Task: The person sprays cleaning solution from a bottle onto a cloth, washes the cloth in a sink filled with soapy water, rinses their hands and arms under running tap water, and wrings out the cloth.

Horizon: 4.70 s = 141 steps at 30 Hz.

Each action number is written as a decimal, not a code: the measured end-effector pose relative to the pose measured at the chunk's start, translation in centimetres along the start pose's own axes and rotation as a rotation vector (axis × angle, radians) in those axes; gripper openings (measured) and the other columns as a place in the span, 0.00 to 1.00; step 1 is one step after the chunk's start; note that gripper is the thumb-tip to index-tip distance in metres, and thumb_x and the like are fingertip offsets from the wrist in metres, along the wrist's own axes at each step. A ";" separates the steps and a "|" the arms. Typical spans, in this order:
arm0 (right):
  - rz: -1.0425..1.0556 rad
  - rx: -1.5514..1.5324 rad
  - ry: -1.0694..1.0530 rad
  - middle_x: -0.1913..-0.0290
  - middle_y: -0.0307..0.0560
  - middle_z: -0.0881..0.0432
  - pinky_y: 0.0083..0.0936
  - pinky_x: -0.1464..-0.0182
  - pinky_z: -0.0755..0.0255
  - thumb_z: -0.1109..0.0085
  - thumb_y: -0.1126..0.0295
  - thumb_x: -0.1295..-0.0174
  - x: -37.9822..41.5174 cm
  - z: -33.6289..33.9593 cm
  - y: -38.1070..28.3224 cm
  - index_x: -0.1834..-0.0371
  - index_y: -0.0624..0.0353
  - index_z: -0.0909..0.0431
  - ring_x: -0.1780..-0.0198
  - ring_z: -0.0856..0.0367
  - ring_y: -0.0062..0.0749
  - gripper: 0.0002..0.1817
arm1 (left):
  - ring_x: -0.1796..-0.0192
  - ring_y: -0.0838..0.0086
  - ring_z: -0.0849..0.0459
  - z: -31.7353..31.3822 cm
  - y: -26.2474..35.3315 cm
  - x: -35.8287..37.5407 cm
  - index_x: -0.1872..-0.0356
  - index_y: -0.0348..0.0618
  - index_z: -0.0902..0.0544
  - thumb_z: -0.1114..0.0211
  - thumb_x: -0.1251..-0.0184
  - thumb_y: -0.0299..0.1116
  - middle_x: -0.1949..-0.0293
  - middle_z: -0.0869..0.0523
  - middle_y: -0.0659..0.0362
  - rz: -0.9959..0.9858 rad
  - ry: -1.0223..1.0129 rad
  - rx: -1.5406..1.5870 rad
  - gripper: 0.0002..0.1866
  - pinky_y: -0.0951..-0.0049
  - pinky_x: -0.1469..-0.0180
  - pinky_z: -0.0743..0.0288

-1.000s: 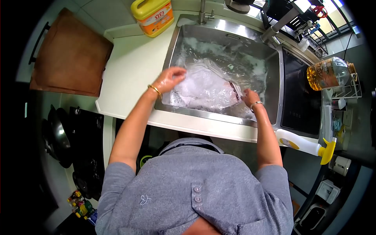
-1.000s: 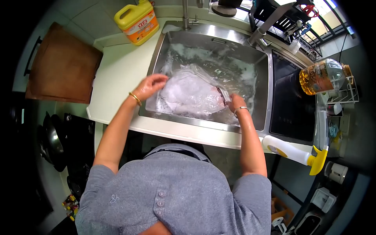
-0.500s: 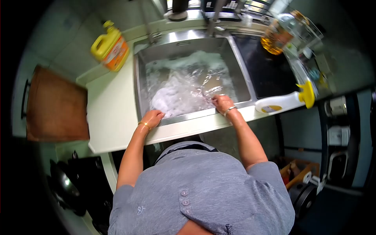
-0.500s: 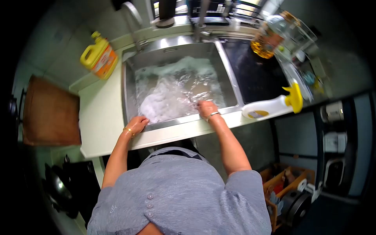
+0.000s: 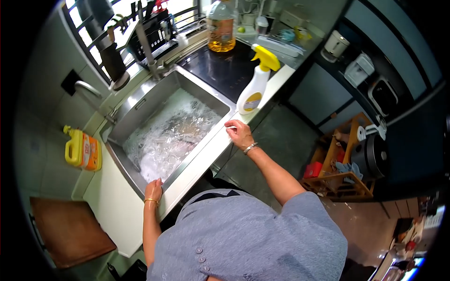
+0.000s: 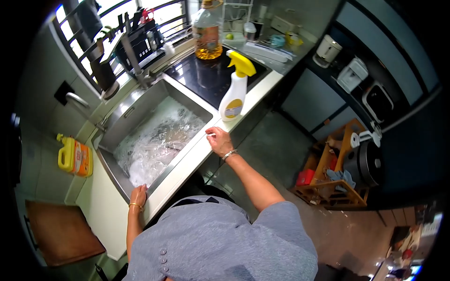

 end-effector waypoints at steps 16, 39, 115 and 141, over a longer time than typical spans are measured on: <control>0.272 0.635 -0.541 0.72 0.43 0.18 0.41 0.34 0.49 0.56 0.48 0.36 2.4 -17.2 -2.6 0.77 0.53 0.17 0.55 0.23 0.39 0.25 | 0.62 0.46 0.19 -0.2 -0.5 -0.7 0.66 0.30 0.18 0.54 0.32 0.50 0.68 0.18 0.38 -0.051 -0.023 -0.116 0.28 0.57 0.58 0.29; 0.252 0.641 -0.519 0.69 0.47 0.18 0.40 0.33 0.51 0.51 0.47 0.39 2.3 -17.5 -2.1 0.75 0.56 0.17 0.53 0.23 0.37 0.24 | 0.66 0.61 0.18 -0.3 -1.8 -1.2 0.65 0.29 0.18 0.47 0.33 0.46 0.69 0.15 0.45 -0.052 -0.031 0.029 0.24 0.65 0.59 0.29; -0.309 -1.044 -0.907 0.64 0.36 0.25 0.22 0.57 0.27 0.38 0.73 0.45 -14.9 -31.6 -12.2 0.60 0.56 0.31 0.62 0.25 0.21 0.13 | 0.46 0.58 0.24 -1.8 -5.4 -12.6 0.48 0.43 0.26 0.38 0.40 0.53 0.50 0.21 0.52 0.396 0.750 2.311 0.27 0.52 0.40 0.32; 0.394 0.068 -0.560 0.53 0.53 0.21 0.39 0.41 0.33 0.35 0.72 0.49 -7.4 -9.3 -7.4 0.53 0.57 0.23 0.44 0.26 0.51 0.18 | 0.46 0.59 0.22 -13.0 -2.9 -14.4 0.50 0.35 0.24 0.34 0.45 0.27 0.48 0.20 0.50 0.811 0.027 1.969 0.20 0.58 0.38 0.31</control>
Point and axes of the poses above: each hand's wrist, its own x-axis away from the middle knuckle, its own z-axis out of the back of the hand, y = z × x, the point moved 10 cm from there along -x, towards the middle knuckle
